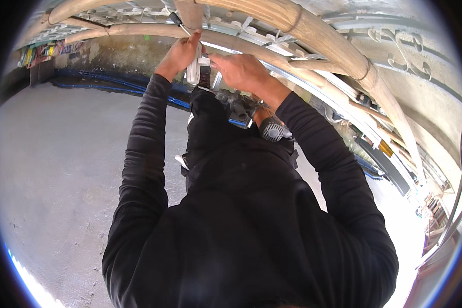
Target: The person installs metal brackets onto a concrete wall using a hammer, a corded drill, and a cordless impact driver. They insert wall anchors, position the brackets, and fasten them with screws. The person also climbs a ladder to reach higher sections of the wall.
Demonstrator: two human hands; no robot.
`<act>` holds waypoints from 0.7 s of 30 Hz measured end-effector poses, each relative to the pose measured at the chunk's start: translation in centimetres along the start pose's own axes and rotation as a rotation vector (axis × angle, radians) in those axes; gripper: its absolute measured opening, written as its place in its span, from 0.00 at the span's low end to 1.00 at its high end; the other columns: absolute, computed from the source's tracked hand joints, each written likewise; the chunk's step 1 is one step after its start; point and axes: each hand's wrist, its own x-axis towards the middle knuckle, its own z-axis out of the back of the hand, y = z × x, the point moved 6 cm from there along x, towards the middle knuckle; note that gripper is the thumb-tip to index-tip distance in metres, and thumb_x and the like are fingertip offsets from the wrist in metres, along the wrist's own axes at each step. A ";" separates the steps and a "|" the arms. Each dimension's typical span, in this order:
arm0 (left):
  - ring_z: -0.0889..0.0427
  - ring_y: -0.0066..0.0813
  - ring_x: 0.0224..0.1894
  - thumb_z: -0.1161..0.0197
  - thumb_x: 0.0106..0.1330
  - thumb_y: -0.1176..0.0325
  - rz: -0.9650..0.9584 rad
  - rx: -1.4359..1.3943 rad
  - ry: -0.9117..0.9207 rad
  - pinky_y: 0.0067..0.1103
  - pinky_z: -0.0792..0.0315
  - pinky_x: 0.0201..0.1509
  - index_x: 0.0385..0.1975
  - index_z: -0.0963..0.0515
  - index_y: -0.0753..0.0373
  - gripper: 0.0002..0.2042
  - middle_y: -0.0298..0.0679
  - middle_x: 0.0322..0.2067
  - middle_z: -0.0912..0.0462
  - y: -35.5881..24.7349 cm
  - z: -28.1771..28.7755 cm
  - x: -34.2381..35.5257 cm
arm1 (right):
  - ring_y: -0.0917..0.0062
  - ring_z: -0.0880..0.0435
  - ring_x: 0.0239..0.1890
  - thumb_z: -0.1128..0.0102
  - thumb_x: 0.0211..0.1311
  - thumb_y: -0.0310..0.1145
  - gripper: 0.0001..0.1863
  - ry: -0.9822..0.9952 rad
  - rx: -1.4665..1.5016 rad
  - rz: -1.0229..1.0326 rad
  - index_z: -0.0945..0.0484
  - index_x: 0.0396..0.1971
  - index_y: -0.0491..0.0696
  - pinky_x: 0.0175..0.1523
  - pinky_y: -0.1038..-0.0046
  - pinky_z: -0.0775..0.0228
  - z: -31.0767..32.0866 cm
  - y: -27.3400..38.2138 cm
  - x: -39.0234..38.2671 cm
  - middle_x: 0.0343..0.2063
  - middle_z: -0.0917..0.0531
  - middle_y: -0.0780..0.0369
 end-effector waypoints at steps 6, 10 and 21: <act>0.13 0.34 0.32 0.59 0.84 0.46 0.363 -0.144 0.108 0.32 0.19 0.44 0.53 0.19 0.65 0.28 0.46 0.34 0.12 2.6 4.0 -0.9 | 0.48 0.13 0.36 0.45 0.76 0.41 0.15 0.117 0.007 -0.210 0.22 0.55 0.53 0.42 0.48 0.24 4.4 -5.6 -4.3 0.30 0.13 0.48; 0.12 0.40 0.35 0.56 0.79 0.36 0.302 -0.003 -0.038 0.34 0.21 0.46 0.44 0.15 0.65 0.34 0.49 0.33 0.12 6.1 5.4 -2.1 | 0.48 0.13 0.40 0.43 0.74 0.43 0.18 0.176 0.095 -0.306 0.22 0.55 0.50 0.46 0.48 0.24 2.8 -8.1 -9.7 0.33 0.13 0.47; 0.31 0.73 0.67 0.38 0.69 0.40 0.407 0.202 -0.511 0.48 0.33 0.70 0.68 0.36 0.77 0.43 0.77 0.67 0.35 9.8 -0.5 -2.8 | 0.45 0.15 0.54 0.46 0.71 0.44 0.21 0.395 -0.034 -0.953 0.17 0.49 0.42 0.61 0.52 0.24 -5.7 -13.5 -25.3 0.51 0.15 0.41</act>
